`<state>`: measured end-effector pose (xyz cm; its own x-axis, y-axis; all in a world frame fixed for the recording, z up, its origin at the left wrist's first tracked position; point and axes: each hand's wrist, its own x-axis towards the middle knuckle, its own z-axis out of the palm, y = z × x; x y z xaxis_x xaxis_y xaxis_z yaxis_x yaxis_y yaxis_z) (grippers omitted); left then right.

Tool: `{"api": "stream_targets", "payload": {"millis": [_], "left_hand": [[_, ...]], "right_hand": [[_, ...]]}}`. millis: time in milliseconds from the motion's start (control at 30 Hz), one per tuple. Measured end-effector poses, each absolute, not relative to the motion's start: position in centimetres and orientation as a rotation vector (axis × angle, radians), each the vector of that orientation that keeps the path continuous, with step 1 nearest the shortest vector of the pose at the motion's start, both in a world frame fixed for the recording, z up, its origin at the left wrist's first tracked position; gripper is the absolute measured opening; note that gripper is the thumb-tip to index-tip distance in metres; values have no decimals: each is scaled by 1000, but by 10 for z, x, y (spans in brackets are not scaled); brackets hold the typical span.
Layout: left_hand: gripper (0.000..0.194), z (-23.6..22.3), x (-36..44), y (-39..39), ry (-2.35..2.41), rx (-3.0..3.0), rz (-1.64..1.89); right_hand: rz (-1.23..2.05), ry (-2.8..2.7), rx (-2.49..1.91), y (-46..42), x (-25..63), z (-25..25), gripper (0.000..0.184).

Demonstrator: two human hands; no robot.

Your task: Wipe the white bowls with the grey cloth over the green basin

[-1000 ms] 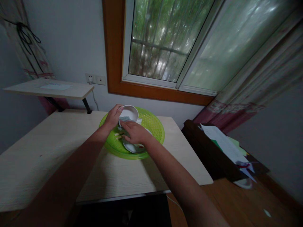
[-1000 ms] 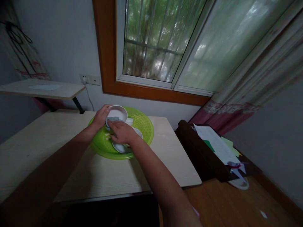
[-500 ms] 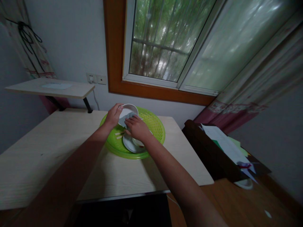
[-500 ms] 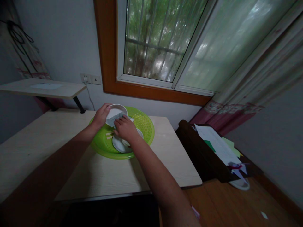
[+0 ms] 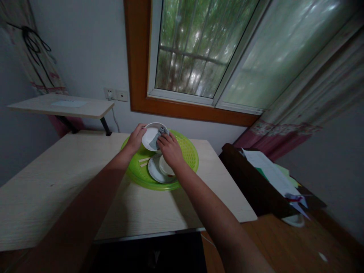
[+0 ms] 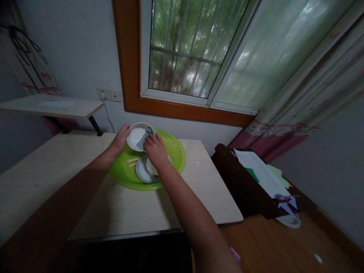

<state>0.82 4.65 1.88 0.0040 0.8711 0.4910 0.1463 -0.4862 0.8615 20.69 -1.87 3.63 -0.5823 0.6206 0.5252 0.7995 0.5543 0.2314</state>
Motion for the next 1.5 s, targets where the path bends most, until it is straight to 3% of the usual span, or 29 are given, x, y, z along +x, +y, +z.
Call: {"api": "stream_targets", "payload": {"millis": [133, 533, 833, 1033, 1167, 1500], "left_hand": [[20, 20, 6, 44, 1080, 1595, 1452], [37, 15, 11, 48, 1078, 1658, 1455], [41, 18, 9, 44, 1195, 1767, 1528], [38, 19, 11, 42, 1179, 1847, 1503], [38, 19, 10, 41, 1137, 1867, 1496], [40, 19, 9, 42, 1257, 1837, 1512]], "right_hand": [[-658, -2427, -1138, -19, 208, 37, 31], [-696, -2457, -1156, -20, 205, 33, 28], [-506, -2615, -1092, -30, 195, 38, 22], [-268, -2711, -881, -30, 196, 28, 63], [-238, -2709, -836, -30, 197, 23, 73], [-346, -2630, -1000, -29, 195, 32, 44]]}}
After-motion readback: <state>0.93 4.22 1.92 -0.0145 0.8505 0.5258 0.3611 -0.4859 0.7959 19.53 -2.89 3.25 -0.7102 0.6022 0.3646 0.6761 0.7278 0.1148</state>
